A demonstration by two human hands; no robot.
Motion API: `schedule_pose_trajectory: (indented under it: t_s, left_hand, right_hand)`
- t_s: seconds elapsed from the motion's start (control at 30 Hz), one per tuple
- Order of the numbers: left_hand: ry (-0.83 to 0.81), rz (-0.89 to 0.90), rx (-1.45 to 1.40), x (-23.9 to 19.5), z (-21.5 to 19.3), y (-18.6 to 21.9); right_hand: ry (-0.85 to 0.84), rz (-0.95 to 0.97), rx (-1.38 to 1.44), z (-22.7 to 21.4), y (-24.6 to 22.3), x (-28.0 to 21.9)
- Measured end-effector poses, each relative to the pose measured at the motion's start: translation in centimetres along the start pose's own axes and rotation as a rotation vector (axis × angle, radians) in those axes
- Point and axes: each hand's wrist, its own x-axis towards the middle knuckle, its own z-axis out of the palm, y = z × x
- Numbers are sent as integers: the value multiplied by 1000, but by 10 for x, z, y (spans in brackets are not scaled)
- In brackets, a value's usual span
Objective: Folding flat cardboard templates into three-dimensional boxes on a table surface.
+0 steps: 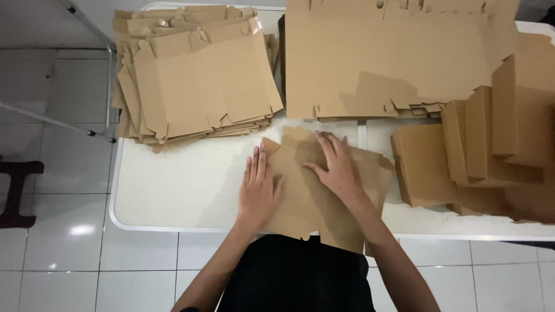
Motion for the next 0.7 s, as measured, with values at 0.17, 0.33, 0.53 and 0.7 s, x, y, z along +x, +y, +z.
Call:
schedule_pose_trajectory:
  t_s: [0.17,0.33,0.53,0.7]
  left_hand:
    - [108,90,-35,13,0,-9]
    - [173,68,187,24,1,-11]
    - [34,41,19,33,-14,-16]
    - [35,222,-53,36,-13,-21]
  right_hand:
    - [35,-116,41,24,26,11]
    - [108,-311,86,16,34,23]
    - [70,-506,152,-19,-3,23]
    - [74,-633,81,-17,-3,27]
